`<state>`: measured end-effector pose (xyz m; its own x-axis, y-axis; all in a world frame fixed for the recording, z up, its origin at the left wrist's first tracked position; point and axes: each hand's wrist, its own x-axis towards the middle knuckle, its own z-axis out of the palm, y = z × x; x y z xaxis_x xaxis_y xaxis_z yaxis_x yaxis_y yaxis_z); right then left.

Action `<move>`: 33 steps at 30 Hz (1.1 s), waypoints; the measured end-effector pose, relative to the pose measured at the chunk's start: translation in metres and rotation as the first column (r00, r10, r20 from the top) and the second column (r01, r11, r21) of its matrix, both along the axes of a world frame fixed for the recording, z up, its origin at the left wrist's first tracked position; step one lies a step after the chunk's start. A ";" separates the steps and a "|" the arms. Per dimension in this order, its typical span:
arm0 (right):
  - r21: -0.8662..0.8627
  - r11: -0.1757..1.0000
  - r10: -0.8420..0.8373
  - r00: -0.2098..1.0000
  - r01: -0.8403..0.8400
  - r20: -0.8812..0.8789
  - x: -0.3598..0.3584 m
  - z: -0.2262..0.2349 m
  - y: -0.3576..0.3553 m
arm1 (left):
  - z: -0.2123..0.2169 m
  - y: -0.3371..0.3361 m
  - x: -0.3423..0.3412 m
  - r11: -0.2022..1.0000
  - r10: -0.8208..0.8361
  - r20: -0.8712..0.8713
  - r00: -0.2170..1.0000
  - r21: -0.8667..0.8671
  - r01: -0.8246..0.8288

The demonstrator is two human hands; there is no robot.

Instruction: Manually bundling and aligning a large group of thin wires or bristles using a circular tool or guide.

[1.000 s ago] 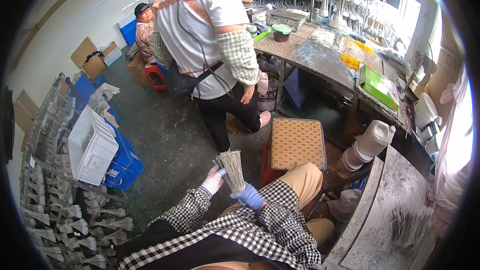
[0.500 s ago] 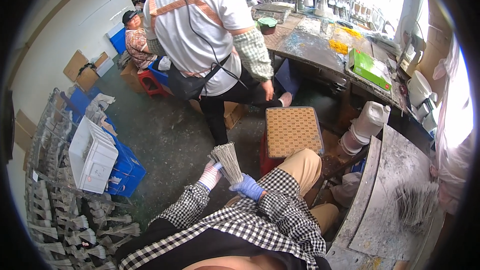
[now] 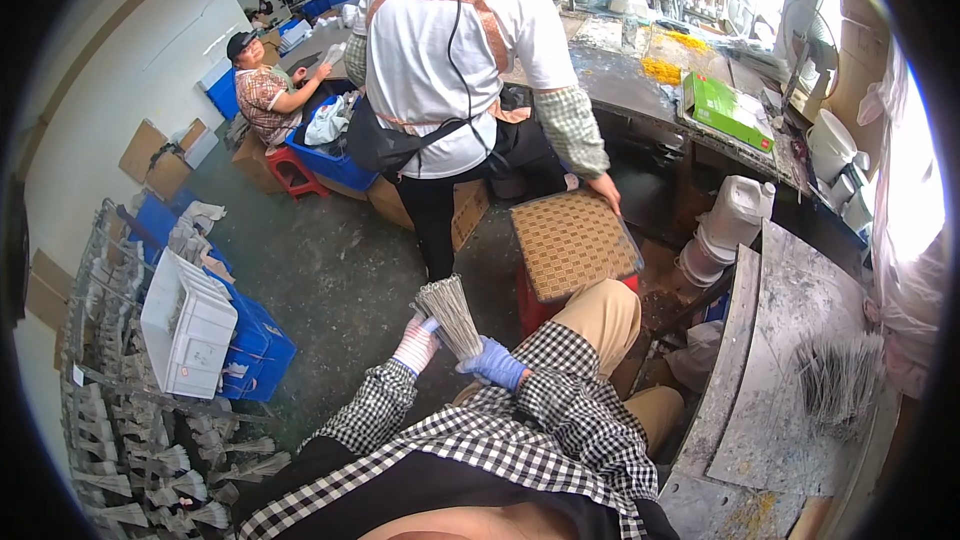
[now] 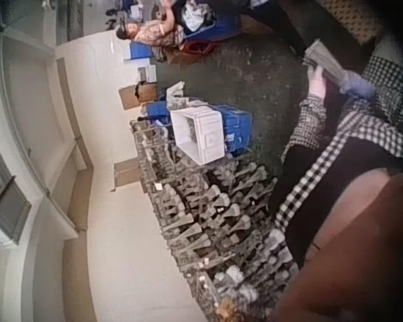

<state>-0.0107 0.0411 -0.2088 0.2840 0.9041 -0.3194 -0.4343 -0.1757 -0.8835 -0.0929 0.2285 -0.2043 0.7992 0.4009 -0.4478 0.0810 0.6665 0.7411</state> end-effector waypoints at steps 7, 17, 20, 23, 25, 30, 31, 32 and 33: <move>0.005 1.000 -0.010 1.000 0.010 0.004 0.004 -0.008 -0.001 | -0.002 -0.003 0.005 1.000 -0.005 0.032 0.999 0.014 0.005; 0.004 1.000 0.010 1.000 -0.010 0.013 0.005 -0.001 0.001 | -0.015 0.003 0.004 0.999 0.012 0.046 0.999 0.029 -0.014; 0.013 1.000 0.021 1.000 -0.021 0.020 0.008 0.002 0.002 | -0.015 0.006 0.006 1.000 0.024 0.016 1.000 -0.003 -0.024; -0.004 1.000 0.024 1.000 -0.025 -0.011 0.007 -0.004 0.000 | -0.009 0.001 0.008 0.999 0.001 0.060 0.998 0.038 -0.003; 0.151 0.985 -0.105 0.979 0.079 0.177 0.004 -0.021 0.004 | -0.003 -0.006 0.007 0.996 -0.026 0.062 0.998 0.085 0.020; -0.081 0.995 0.067 0.992 -0.058 0.105 0.006 0.000 -0.001 | -0.018 -0.005 -0.003 0.994 0.062 0.055 0.997 0.083 -0.067; -0.063 0.995 0.086 0.995 -0.083 0.050 0.006 0.003 -0.003 | -0.020 -0.003 -0.005 0.997 0.069 0.057 0.996 0.025 -0.070; -0.048 0.994 0.100 0.995 -0.101 -0.008 0.007 0.003 -0.005 | -0.016 -0.004 -0.004 0.997 0.069 0.057 0.996 -0.037 -0.067; -0.053 0.993 0.104 0.995 -0.104 -0.007 0.007 0.000 -0.005 | -0.012 -0.006 -0.003 0.997 0.073 0.059 0.996 -0.042 -0.070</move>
